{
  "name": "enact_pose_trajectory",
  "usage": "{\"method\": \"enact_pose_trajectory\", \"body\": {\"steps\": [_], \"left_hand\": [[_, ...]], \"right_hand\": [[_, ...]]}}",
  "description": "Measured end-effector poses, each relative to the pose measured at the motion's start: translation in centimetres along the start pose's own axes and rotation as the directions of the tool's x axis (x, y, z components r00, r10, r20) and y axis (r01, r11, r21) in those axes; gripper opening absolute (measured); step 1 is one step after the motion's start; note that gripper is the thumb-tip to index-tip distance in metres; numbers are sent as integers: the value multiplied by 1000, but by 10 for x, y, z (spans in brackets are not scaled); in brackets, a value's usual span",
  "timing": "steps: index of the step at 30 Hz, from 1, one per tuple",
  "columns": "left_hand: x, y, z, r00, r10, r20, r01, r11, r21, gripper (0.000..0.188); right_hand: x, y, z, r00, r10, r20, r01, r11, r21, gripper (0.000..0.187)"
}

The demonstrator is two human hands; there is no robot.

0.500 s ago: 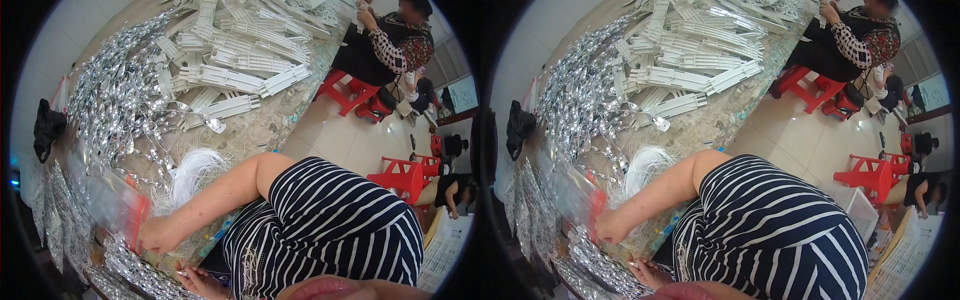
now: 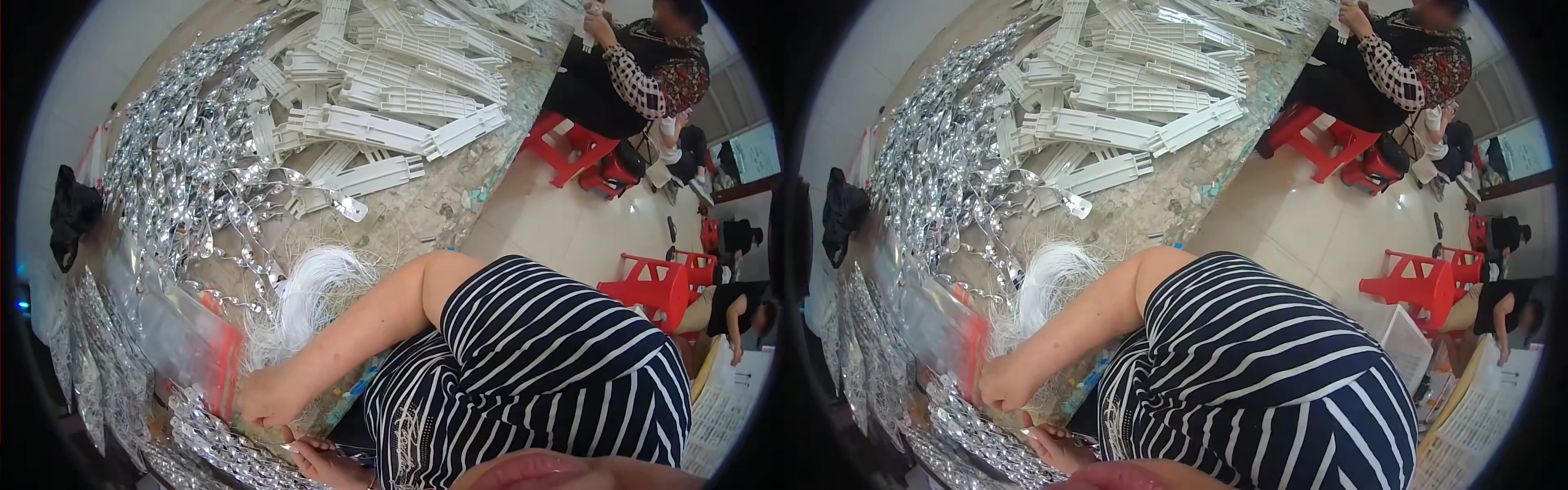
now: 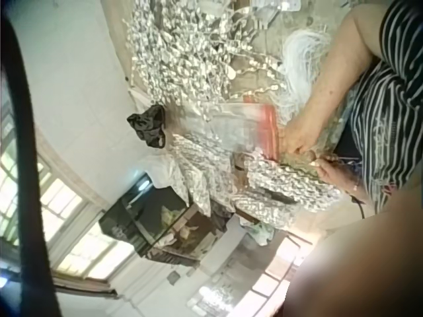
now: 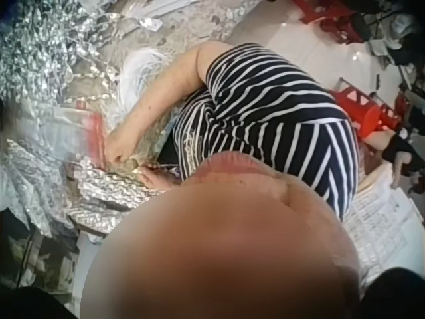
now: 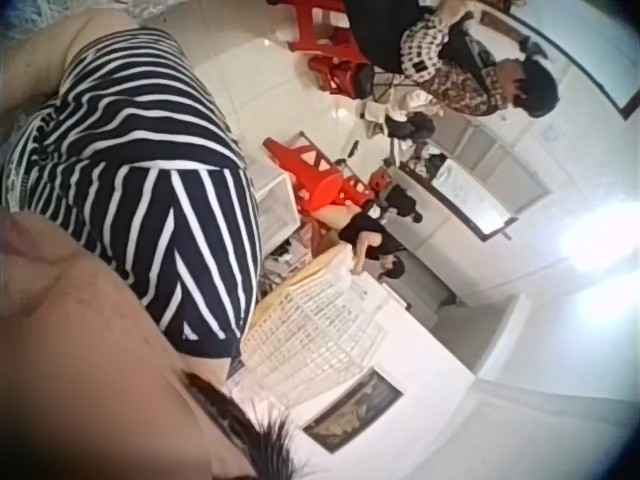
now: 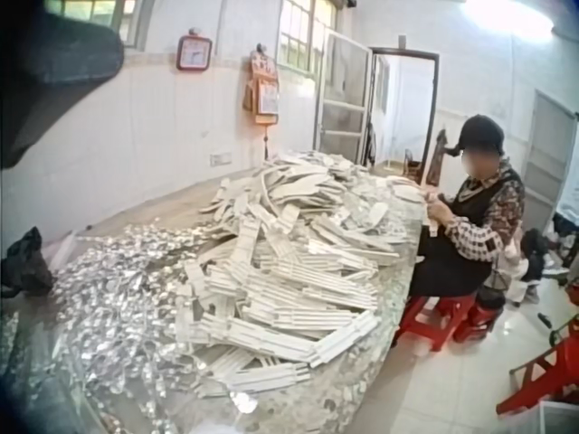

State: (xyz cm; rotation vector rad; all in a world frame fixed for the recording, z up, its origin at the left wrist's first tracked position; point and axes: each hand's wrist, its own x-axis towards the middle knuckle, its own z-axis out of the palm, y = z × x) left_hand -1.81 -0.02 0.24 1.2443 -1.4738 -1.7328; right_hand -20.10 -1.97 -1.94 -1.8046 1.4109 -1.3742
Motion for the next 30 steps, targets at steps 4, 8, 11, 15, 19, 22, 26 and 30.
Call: {"method": "enact_pose_trajectory", "body": {"steps": [4, 8, 11, 15, 19, 22, 26, 30], "left_hand": [[-6, 17, 25, 989, -38, -140, 39, 999, 2, 43], [-2, 11, 16, 980, 6, -197, 3, 999, 45, 42], [1, 2, 12, 980, 55, -190, -36, 994, 104, 40], [1, 1, 10, 981, 22, -190, 8, 988, 153, 37], [5, -4, 6, 976, 20, -219, 7, 992, 124, 35], [4, -2, 4, 976, 26, -215, -2, 994, 107, 33], [1, 4, 13, 969, 17, -245, 13, 993, 120, 31], [0, 2, 12, 960, 14, -280, 14, 995, 97, 31]], "right_hand": [[1, 6, 8, 1000, 3, 16, -2, 999, -43, 14], [-2, 5, 14, 996, -13, 93, 11, 1000, 14, 14], [-7, -1, 11, 993, 12, 119, -16, 999, 28, 14], [-6, -5, 11, 979, 74, 191, -73, 997, -8, 15], [-11, -6, 10, 975, 82, 206, -94, 995, 46, 16], [-13, -6, 14, 976, 62, 208, -79, 994, 77, 17], [-15, -5, 14, 976, 61, 209, -82, 992, 93, 17], [-18, -7, 12, 968, 65, 241, -92, 990, 104, 17]]}}
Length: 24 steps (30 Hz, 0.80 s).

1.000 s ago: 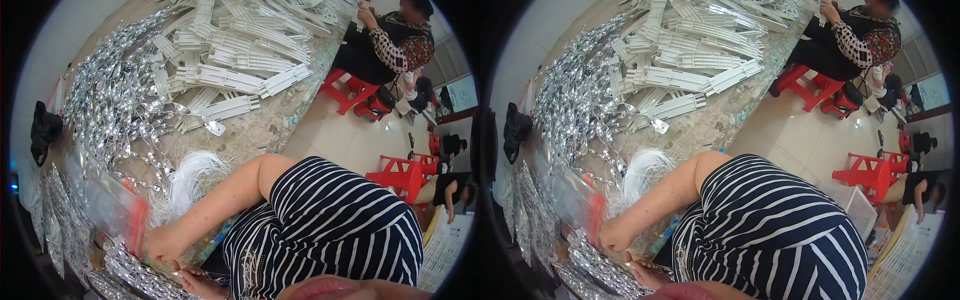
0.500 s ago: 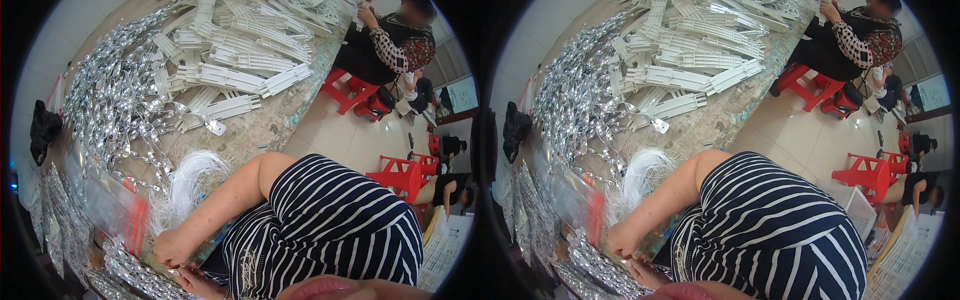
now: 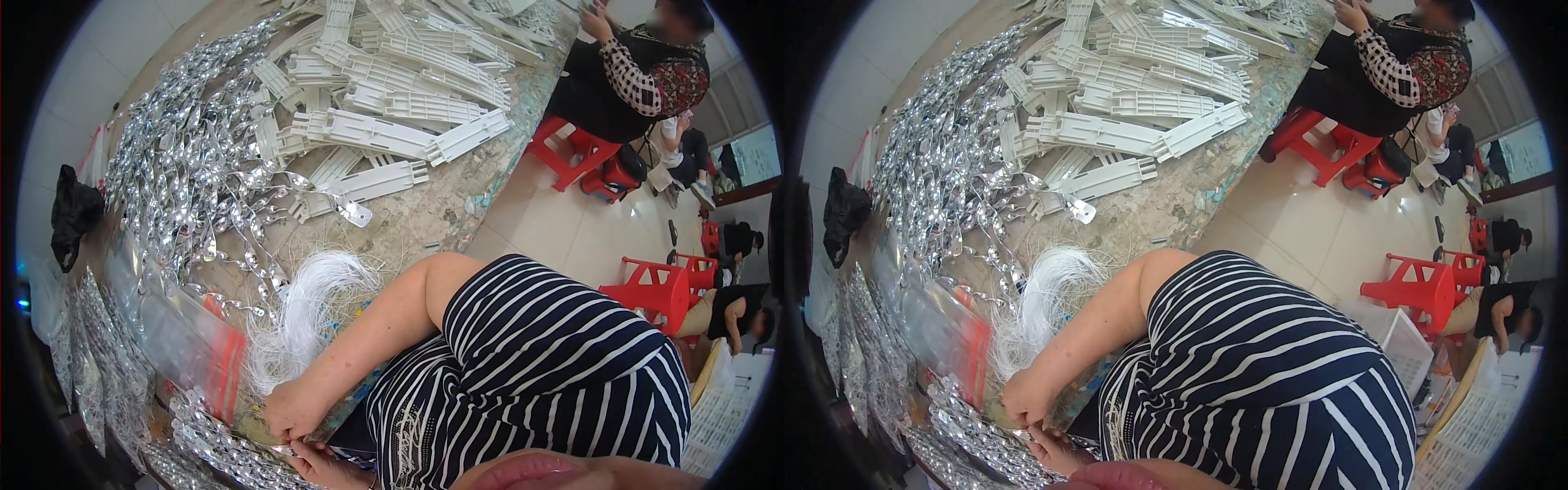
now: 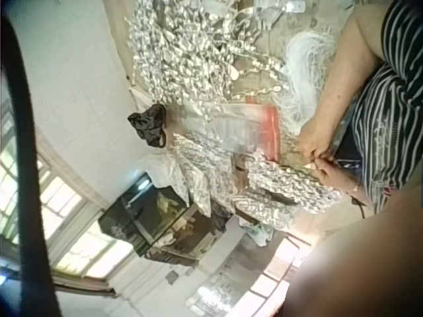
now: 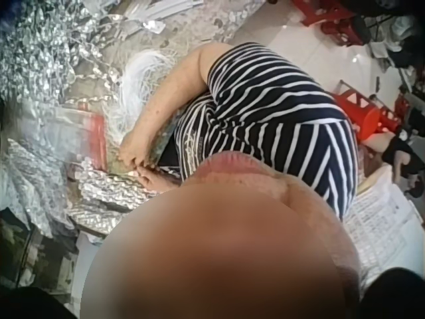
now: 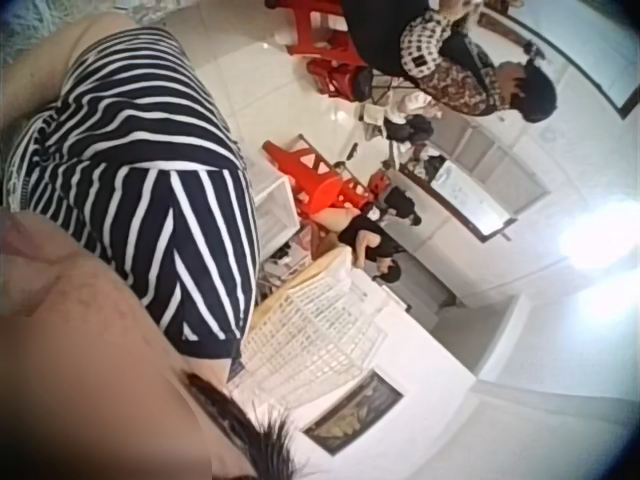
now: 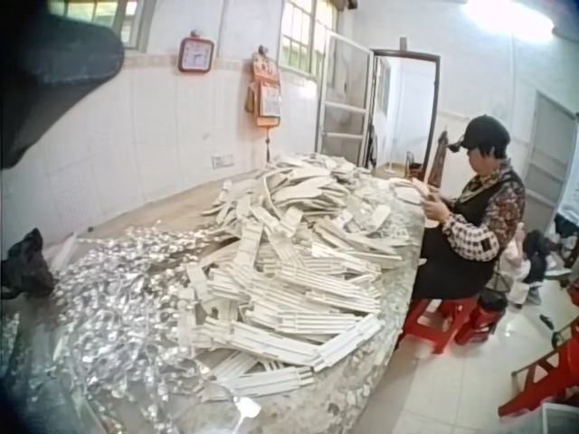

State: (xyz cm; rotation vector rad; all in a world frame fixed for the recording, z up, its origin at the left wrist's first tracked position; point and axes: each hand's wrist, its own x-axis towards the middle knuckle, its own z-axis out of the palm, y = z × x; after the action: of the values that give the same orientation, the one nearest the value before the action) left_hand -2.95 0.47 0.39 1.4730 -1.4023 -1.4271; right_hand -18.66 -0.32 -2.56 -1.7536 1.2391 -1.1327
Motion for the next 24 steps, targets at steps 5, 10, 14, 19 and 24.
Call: {"method": "enact_pose_trajectory", "body": {"steps": [5, 10, 14, 19, 24], "left_hand": [[3, -2, -3, 1000, -14, 7, 14, 1000, 18, 28], [5, -3, -3, 1000, -12, -5, 12, 999, -39, 21], [12, -10, -7, 999, 14, -42, -16, 998, -55, 21], [9, -7, -10, 999, 20, -28, -21, 999, -28, 21], [11, -9, -11, 999, -3, -50, 2, 999, -35, 20]], "right_hand": [[0, 5, 4, 999, -35, -40, 36, 999, 13, 19], [0, 7, 7, 999, -39, -35, 39, 999, 10, 16], [1, 7, 9, 999, -27, -17, 28, 999, 25, 15], [-1, 4, 8, 997, -64, -41, 64, 998, 11, 14], [2, 9, 14, 996, -59, -68, 58, 998, -21, 15]]}}
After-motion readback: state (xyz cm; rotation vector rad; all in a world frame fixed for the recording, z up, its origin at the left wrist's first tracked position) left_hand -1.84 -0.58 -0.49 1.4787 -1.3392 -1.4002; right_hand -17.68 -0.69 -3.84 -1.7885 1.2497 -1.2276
